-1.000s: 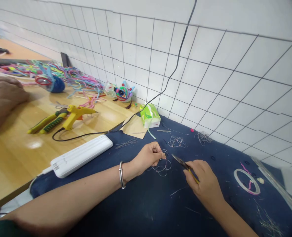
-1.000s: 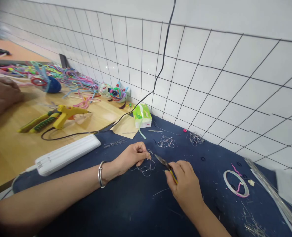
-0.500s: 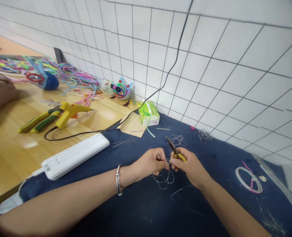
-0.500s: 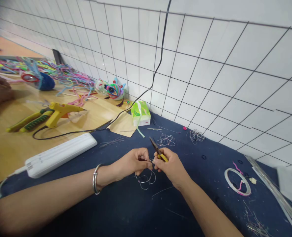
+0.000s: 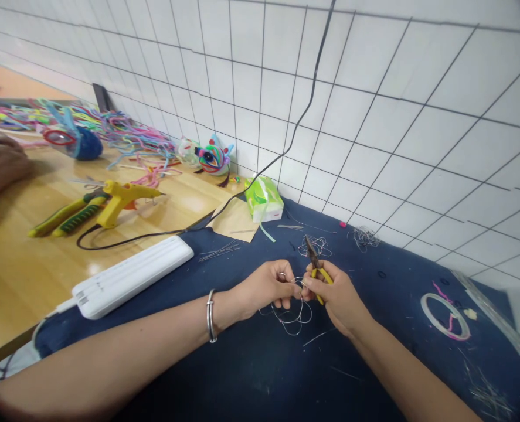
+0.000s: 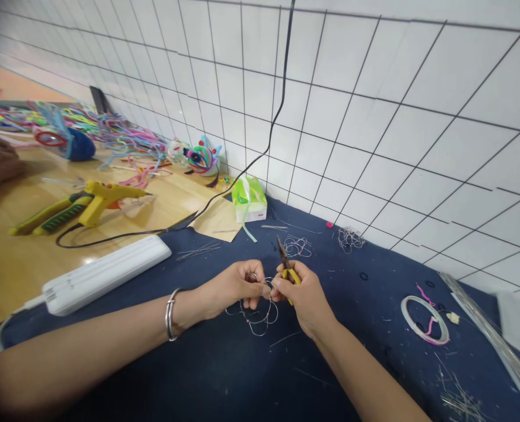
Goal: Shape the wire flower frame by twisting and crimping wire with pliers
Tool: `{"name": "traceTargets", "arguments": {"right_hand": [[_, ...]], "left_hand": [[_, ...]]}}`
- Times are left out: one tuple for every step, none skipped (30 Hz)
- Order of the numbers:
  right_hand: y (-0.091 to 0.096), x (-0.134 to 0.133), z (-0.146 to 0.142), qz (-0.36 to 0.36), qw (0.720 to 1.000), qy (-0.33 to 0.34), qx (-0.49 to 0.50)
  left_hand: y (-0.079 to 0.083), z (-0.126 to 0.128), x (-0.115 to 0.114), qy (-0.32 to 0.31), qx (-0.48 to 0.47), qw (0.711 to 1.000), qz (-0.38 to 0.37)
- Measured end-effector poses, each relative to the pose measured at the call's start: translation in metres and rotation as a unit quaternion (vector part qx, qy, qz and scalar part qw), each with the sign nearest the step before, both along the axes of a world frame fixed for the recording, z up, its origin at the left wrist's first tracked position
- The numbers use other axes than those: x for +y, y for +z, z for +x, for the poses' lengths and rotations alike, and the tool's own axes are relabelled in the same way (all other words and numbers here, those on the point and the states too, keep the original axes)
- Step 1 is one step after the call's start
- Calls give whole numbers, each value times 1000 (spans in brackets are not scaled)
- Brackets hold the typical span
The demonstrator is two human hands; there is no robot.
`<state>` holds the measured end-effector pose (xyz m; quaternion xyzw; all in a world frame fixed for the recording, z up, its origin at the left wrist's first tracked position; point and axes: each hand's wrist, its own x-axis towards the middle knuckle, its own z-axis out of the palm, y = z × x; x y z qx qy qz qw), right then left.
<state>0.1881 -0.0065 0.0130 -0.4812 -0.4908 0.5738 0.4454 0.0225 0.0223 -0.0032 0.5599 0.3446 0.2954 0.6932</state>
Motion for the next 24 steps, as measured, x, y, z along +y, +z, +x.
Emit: {"name": "traceTargets", "arguments": {"right_hand": [[1, 0, 1, 13, 1000, -7, -18], [3, -1, 2, 30, 998, -17, -52], [6, -2, 5, 53, 993, -30, -102], [8, -4, 8, 80, 982, -46, -165], [11, -7, 12, 112, 963, -55, -239], [12, -11, 17, 147, 937, -59, -311], [14, -15, 21, 188, 907, -59, -372], [14, -20, 25, 242, 874, -42, -420], [14, -25, 28, 297, 835, -19, -463], [13, -30, 30, 349, 790, 3, -504], [12, -34, 31, 385, 744, 18, -546], [11, -37, 32, 412, 696, 24, -587], [10, -40, 31, 431, 649, 25, -626], [9, -42, 31, 446, 605, 23, -660], [9, -43, 30, 458, 564, 20, -687], [8, -44, 29, 468, 527, 19, -709], [8, -44, 29, 477, 496, 22, -725], [8, -44, 29, 484, 470, 29, -737], [9, -43, 29, 491, 448, 37, -746], [9, -43, 29, 497, 431, 43, -752], [9, -43, 30, 502, 417, 47, -756], [9, -42, 30, 506, 406, 49, -759], [8, -42, 31, 509, 398, 49, -762], [8, -42, 31, 510, 393, 47, -764]], "left_hand": [[1, 0, 0, 9, -2, 1000, 2], [1, 0, 1, 20, -2, 1000, 5], [2, -1, 1, 34, -2, 999, 9], [2, -1, 2, 47, -1, 999, 12], [3, -2, 4, 60, 0, 998, 14], [3, -2, 5, 71, -1, 997, 15], [3, -3, 6, 81, -3, 997, 14], [2, -4, 8, 89, -5, 996, 13], [2, -5, 9, 95, -8, 995, 12], [1, -6, 10, 101, -12, 995, 12], [1, -6, 11, 105, -15, 994, 12], [0, -7, 12, 108, -18, 994, 13], [0, -7, 12, 111, -22, 993, 14], [-1, -8, 13, 113, -26, 993, 16], [-2, -9, 13, 115, -28, 993, 18], [-2, -9, 14, 117, -29, 992, 19], [-3, -10, 14, 120, -29, 992, 19], [-4, -10, 15, 122, -26, 992, 18], [-5, -10, 15, 123, -21, 992, 16], [-6, -11, 16, 124, -15, 992, 13], [-7, -11, 16, 124, -9, 992, 11], [-8, -11, 16, 123, -4, 992, 7], [-9, -11, 16, 122, -1, 993, 4], [-10, -11, 16, 120, 1, 993, 0]]}}
